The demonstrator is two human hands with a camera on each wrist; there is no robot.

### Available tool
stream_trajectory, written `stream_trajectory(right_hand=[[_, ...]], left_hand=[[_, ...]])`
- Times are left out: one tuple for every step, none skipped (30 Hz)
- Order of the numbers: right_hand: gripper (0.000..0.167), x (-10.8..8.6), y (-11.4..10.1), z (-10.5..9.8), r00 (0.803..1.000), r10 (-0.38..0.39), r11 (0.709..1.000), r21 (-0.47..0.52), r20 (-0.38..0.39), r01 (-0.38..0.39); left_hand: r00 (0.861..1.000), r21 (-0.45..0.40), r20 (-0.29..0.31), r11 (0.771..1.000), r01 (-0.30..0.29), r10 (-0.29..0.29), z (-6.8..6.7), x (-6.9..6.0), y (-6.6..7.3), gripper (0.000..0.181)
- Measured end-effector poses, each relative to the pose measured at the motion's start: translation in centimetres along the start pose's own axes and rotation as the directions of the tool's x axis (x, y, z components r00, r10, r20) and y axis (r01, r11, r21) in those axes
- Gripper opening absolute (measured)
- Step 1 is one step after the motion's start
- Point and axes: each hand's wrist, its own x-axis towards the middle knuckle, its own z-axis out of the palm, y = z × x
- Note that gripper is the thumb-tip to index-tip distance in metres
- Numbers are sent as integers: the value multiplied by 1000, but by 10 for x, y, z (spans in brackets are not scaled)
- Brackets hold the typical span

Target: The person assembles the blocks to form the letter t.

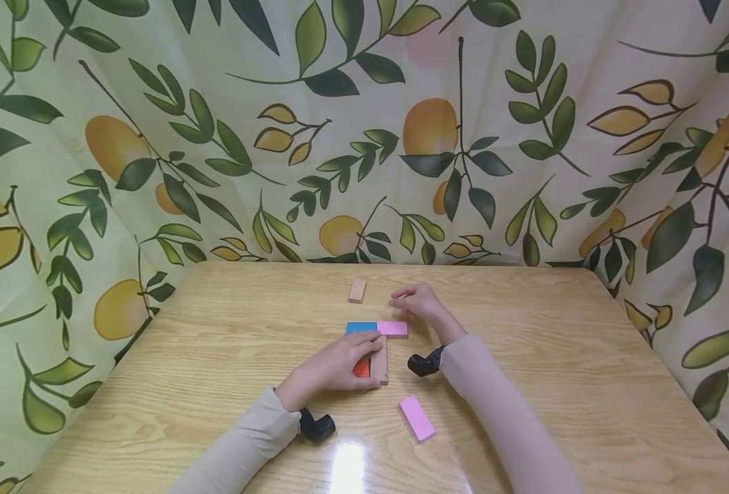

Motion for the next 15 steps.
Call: stream_trajectory(right_hand=[[38, 1, 0, 1, 1000, 2, 1000, 5, 1, -2], [38, 2, -1, 2, 1000, 2, 1000, 8, 2, -2], [38, 2, -1, 2, 1000, 4, 1000, 13, 4, -4], [38, 3, -2, 3, 1000, 6, 1000, 19, 5, -6], [38, 4, -2, 4, 1000, 9, 1000, 21, 5, -9], [38, 5, -3, 4, 1000, 9, 1000, 23, 5, -9], [38, 6, -3, 5, 1000, 6, 1000, 24, 6, -6], [38, 7, -4, 6, 1000, 9, 1000, 25, 4, -9], [38, 8, -4, 6, 1000, 10, 1000, 23, 3, -10], [38, 9, -5, 7, 1000, 10, 1000, 21, 3, -10], [38, 10, -5, 8, 1000, 10, 1000, 17, 2, -10], [38, 12, -6, 9, 1000, 9, 1000, 18, 1, -9], [38, 13, -7, 10, 1000, 9, 1000, 21, 1, -9], [38, 14, -7, 11, 1000, 5, 1000, 20, 1, -5], [38, 14, -8, 12, 1000, -2, 1000, 18, 2, 2]], left_hand=[[1000, 1, 3, 1000, 0, 0, 0, 0, 0, 67], [1000, 3, 1, 1000, -1, 1, 0, 0, 0, 68], [1000, 1, 1, 1000, 0, 0, 0, 0, 0, 68], [1000, 5, -2, 1000, -2, 2, 1, 0, 0, 68], [1000, 4, 0, 1000, -1, 1, 1, 1, 0, 68], [1000, 6, 1, 1000, -2, 2, 1, 1, 0, 68], [1000, 8, -1, 1000, -4, 4, 1, 1, 0, 68], [1000, 9, -5, 1000, -5, 5, 1, 1, 0, 68], [1000, 8, -6, 1000, -7, 7, 1, 1, 0, 68], [1000, 9, -8, 1000, -8, 8, 1, 2, 0, 68], [1000, 7, -6, 1000, -7, 7, 1, 2, 0, 68], [1000, 10, -9, 1000, -8, 8, 1, 2, 0, 69], [1000, 11, -9, 1000, -7, 7, 1, 2, 0, 69], [1000, 10, -7, 1000, -5, 5, 1, 2, 0, 69], [1000, 8, -4, 1000, -2, 2, 1, 2, 0, 69]])
